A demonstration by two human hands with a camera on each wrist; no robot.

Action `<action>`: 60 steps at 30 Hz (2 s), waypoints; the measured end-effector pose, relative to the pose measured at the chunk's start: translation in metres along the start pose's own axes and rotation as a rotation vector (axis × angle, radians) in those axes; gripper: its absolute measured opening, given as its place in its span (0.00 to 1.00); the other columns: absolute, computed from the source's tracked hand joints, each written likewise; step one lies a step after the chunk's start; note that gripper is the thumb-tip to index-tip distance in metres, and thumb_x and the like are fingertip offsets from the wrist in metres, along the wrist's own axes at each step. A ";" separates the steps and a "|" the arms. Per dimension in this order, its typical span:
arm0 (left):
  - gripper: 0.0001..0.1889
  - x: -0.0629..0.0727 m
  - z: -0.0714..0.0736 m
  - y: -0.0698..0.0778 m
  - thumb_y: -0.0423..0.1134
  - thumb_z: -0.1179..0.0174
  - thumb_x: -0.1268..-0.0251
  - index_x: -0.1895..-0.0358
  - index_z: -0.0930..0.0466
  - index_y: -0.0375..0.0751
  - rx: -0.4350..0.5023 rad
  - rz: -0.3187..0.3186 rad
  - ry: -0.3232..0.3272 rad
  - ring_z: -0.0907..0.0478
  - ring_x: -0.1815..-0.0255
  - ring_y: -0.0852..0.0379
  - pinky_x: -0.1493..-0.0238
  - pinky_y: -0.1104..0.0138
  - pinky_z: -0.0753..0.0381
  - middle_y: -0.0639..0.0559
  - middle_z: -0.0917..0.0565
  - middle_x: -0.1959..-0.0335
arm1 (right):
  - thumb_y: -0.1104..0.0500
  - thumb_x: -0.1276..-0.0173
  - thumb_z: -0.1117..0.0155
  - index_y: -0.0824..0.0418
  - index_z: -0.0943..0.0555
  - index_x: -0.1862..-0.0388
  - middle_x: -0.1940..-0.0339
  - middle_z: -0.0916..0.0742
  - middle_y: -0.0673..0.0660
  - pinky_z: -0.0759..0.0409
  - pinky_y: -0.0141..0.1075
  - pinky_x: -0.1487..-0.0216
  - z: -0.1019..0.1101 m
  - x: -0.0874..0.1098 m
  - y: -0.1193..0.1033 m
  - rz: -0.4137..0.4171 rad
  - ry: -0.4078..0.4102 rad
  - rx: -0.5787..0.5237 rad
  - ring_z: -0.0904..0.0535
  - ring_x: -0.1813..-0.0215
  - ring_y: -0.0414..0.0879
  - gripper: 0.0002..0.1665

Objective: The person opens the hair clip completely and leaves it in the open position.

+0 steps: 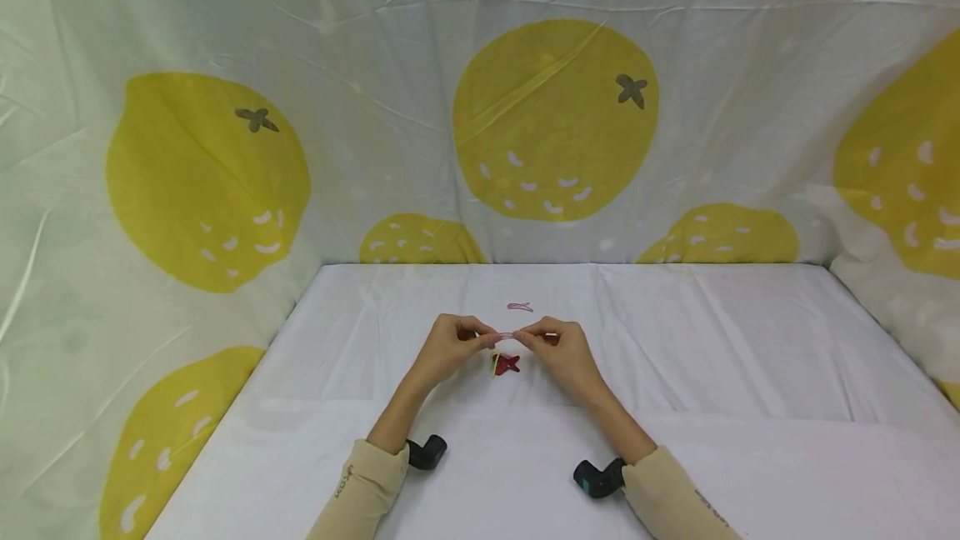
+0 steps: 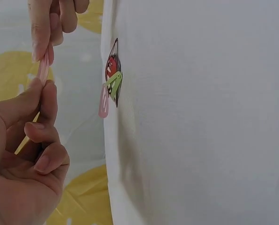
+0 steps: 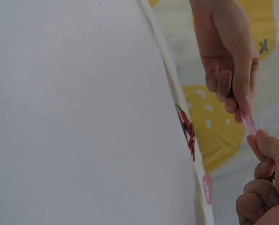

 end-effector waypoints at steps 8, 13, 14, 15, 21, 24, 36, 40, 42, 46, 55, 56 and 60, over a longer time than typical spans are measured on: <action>0.07 0.003 0.002 -0.002 0.37 0.30 0.32 0.62 0.08 0.35 0.137 -0.005 -0.029 0.19 0.67 0.46 0.68 0.72 0.27 0.40 0.09 0.65 | 0.59 0.25 0.34 0.64 0.12 0.56 0.54 0.10 0.65 0.21 0.26 0.49 -0.005 0.000 0.000 -0.039 -0.090 -0.035 0.10 0.53 0.54 0.10; 0.08 0.004 0.002 -0.002 0.36 0.30 0.32 0.62 0.09 0.33 0.223 -0.003 -0.064 0.17 0.59 0.32 0.64 0.72 0.25 0.36 0.10 0.64 | 0.58 0.24 0.35 0.69 0.13 0.56 0.55 0.11 0.64 0.25 0.25 0.59 -0.006 0.000 -0.002 -0.058 -0.128 -0.062 0.15 0.62 0.40 0.13; 0.08 0.004 0.002 -0.002 0.36 0.31 0.32 0.62 0.09 0.31 0.240 -0.002 -0.065 0.18 0.58 0.31 0.63 0.71 0.24 0.35 0.10 0.64 | 0.58 0.24 0.35 0.70 0.14 0.55 0.57 0.11 0.64 0.27 0.26 0.64 -0.005 0.001 -0.002 -0.063 -0.131 -0.072 0.19 0.67 0.37 0.13; 0.09 0.003 0.001 -0.002 0.35 0.31 0.32 0.62 0.10 0.31 0.251 -0.002 -0.065 0.18 0.57 0.31 0.62 0.71 0.24 0.35 0.10 0.64 | 0.58 0.23 0.35 0.70 0.14 0.55 0.58 0.12 0.62 0.31 0.26 0.69 -0.005 0.001 -0.002 -0.070 -0.132 -0.080 0.25 0.71 0.35 0.14; 0.07 0.003 0.000 0.000 0.36 0.29 0.33 0.59 0.08 0.35 0.255 -0.019 -0.021 0.20 0.66 0.47 0.65 0.73 0.26 0.38 0.09 0.61 | 0.53 0.23 0.35 0.67 0.13 0.54 0.84 0.28 0.47 0.43 0.30 0.79 0.000 0.001 -0.001 -0.165 -0.110 -0.072 0.44 0.83 0.36 0.16; 0.07 0.002 0.001 0.000 0.35 0.27 0.37 0.57 0.07 0.39 0.243 -0.048 0.010 0.30 0.73 0.59 0.71 0.74 0.33 0.40 0.09 0.61 | 0.50 0.24 0.34 0.65 0.12 0.53 0.87 0.37 0.44 0.43 0.30 0.79 0.001 0.000 -0.001 -0.219 -0.107 -0.045 0.45 0.83 0.37 0.18; 0.06 0.002 0.004 0.001 0.33 0.25 0.40 0.61 0.07 0.37 0.228 -0.056 0.066 0.33 0.76 0.62 0.73 0.74 0.35 0.40 0.09 0.64 | 0.46 0.25 0.33 0.64 0.12 0.49 0.83 0.28 0.42 0.37 0.29 0.74 -0.001 0.001 0.001 -0.263 -0.108 -0.069 0.37 0.78 0.36 0.22; 0.06 0.002 0.004 0.000 0.34 0.25 0.40 0.62 0.07 0.36 0.219 -0.032 0.062 0.32 0.75 0.62 0.73 0.74 0.34 0.38 0.08 0.63 | 0.51 0.28 0.29 0.63 0.10 0.52 0.64 0.10 0.50 0.23 0.27 0.59 -0.001 0.000 0.001 -0.141 -0.058 -0.042 0.20 0.62 0.35 0.17; 0.06 0.002 0.004 0.000 0.34 0.25 0.40 0.62 0.07 0.36 0.220 -0.023 0.060 0.30 0.74 0.61 0.72 0.74 0.33 0.38 0.08 0.62 | 0.53 0.29 0.28 0.62 0.09 0.54 0.58 0.08 0.57 0.20 0.27 0.53 0.000 0.000 0.001 -0.089 -0.032 -0.033 0.16 0.56 0.37 0.14; 0.07 0.001 0.003 -0.002 0.34 0.25 0.39 0.62 0.07 0.34 0.230 -0.018 0.053 0.25 0.71 0.62 0.69 0.74 0.29 0.36 0.09 0.61 | 0.54 0.29 0.28 0.63 0.08 0.56 0.57 0.09 0.67 0.21 0.27 0.55 0.002 -0.001 0.000 -0.050 -0.005 -0.022 0.18 0.57 0.37 0.13; 0.05 -0.001 0.003 -0.003 0.32 0.28 0.37 0.62 0.07 0.34 0.208 -0.014 0.060 0.20 0.71 0.63 0.69 0.74 0.27 0.37 0.08 0.65 | 0.52 0.29 0.28 0.59 0.08 0.57 0.57 0.08 0.62 0.21 0.27 0.55 0.002 -0.001 -0.002 -0.090 -0.001 0.012 0.18 0.58 0.36 0.12; 0.05 -0.001 0.004 -0.003 0.33 0.27 0.37 0.63 0.07 0.34 0.189 -0.016 0.060 0.21 0.72 0.64 0.70 0.74 0.27 0.37 0.08 0.65 | 0.53 0.30 0.28 0.59 0.08 0.58 0.58 0.08 0.62 0.21 0.27 0.56 0.002 -0.001 -0.002 -0.093 0.001 0.015 0.18 0.59 0.36 0.11; 0.05 0.000 0.004 -0.002 0.33 0.27 0.37 0.64 0.07 0.34 0.107 -0.025 0.066 0.25 0.76 0.64 0.74 0.74 0.30 0.39 0.08 0.66 | 0.53 0.31 0.26 0.59 0.08 0.60 0.60 0.08 0.58 0.22 0.28 0.59 0.001 -0.001 -0.001 -0.116 0.008 0.023 0.21 0.62 0.38 0.11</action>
Point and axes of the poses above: each hand's wrist, its own x-axis away from the middle knuckle, its own z-axis out of the back of the hand, y = z × x, the point moved 4 cm from there along -x, towards the middle knuckle
